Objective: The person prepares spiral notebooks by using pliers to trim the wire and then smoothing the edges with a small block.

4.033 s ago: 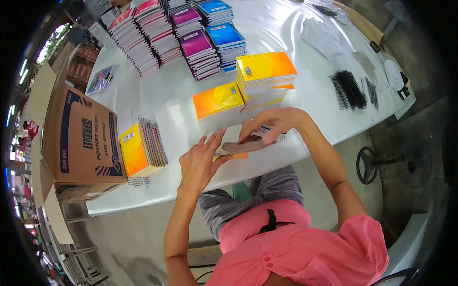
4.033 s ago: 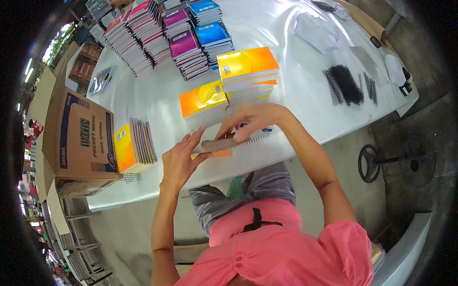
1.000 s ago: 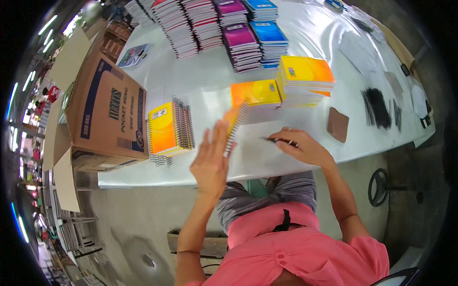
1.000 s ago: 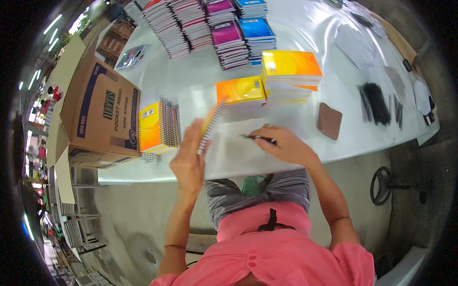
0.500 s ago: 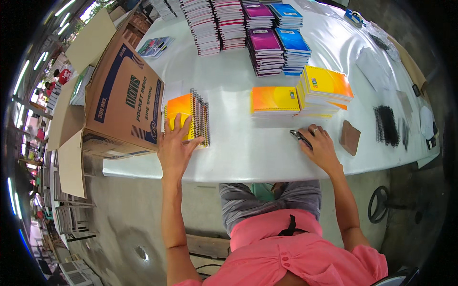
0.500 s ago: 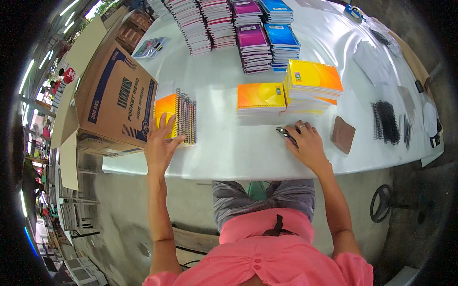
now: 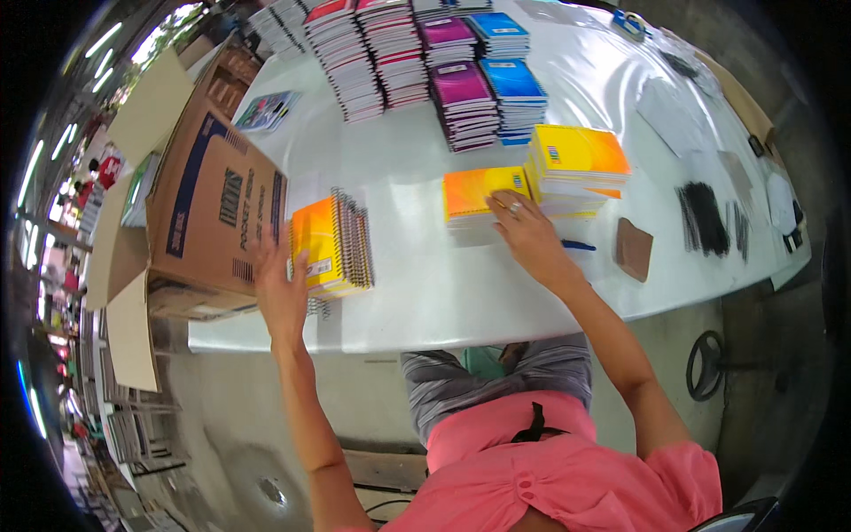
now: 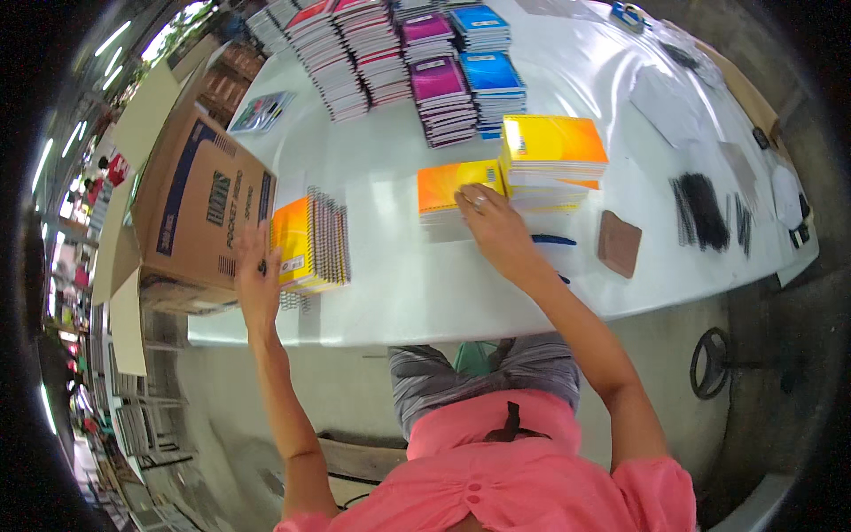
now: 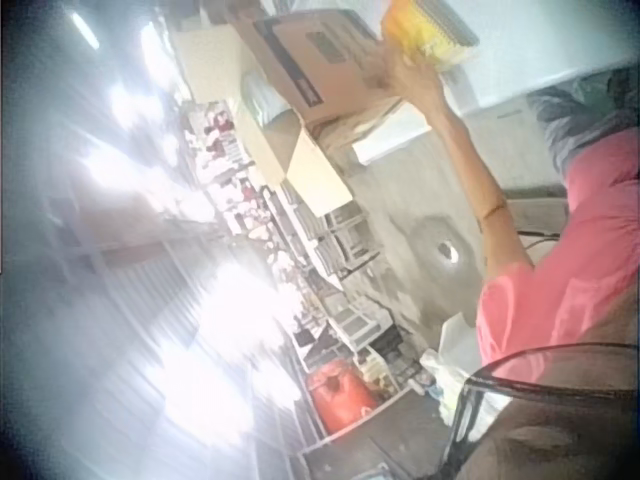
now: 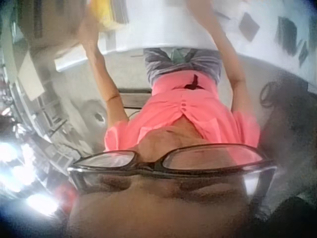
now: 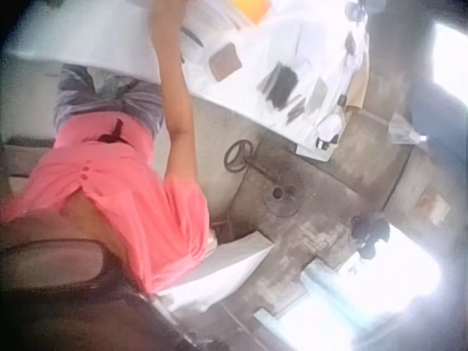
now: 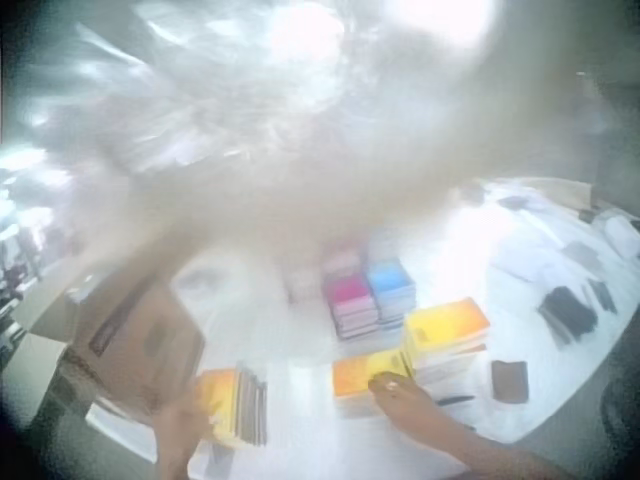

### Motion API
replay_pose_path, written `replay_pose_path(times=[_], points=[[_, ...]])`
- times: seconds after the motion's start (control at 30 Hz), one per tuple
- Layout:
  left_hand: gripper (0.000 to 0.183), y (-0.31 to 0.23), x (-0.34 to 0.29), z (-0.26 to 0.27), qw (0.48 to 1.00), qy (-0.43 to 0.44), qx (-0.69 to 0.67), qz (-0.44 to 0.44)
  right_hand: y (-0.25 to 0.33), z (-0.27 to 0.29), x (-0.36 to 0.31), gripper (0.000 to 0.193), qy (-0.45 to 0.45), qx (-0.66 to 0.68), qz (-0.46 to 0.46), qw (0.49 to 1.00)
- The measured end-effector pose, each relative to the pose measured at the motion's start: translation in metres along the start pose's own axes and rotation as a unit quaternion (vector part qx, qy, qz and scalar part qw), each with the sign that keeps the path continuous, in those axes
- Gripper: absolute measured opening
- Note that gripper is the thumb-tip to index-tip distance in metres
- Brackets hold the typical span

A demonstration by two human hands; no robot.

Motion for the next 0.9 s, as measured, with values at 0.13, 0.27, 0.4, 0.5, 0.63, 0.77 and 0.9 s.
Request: replay_pose_path(times=[0.13,0.27,0.4,0.5,0.63,0.77,0.9], points=[[0.047,-0.055,-0.019,0.004,0.986,-0.146,0.019,-0.078,-0.016,-0.025,-0.002,0.036,0.007,-0.089,0.042,0.995],[0.055,-0.098,-0.05,-0.034,0.98,-0.096,-0.025,-0.173,-0.012,-0.016,0.002,0.03,0.062,-0.087,0.033,0.994],[0.079,-0.153,-0.069,-0.096,0.976,-0.001,-0.11,-0.186,0.013,0.011,0.015,0.021,-0.063,-0.063,-0.038,0.995],[0.074,-0.187,-0.077,-0.13,0.965,-0.019,-0.188,-0.182,0.049,0.038,0.022,0.019,-0.038,0.229,-0.317,0.92],[0.069,-0.203,-0.074,-0.128,0.961,-0.087,-0.148,-0.219,0.042,0.054,0.003,0.018,-0.028,0.409,-0.403,0.818],[0.057,-0.171,-0.059,-0.12,0.917,0.099,-0.353,-0.158,0.006,0.061,-0.035,0.032,-0.059,0.472,-0.267,0.838],[0.067,-0.138,-0.059,-0.122,0.791,0.255,-0.552,-0.062,-0.005,0.032,-0.072,0.037,0.07,0.508,-0.309,0.801]])
Point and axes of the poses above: each hand's wrist, its own x-axis towards the middle knuckle, its own z-axis out of the back of the hand, y = z × x, the point moved 2 cm from there along x, towards the middle knuckle, and after that the axes turned 2 degrees about -z, right-handed, at the moved point
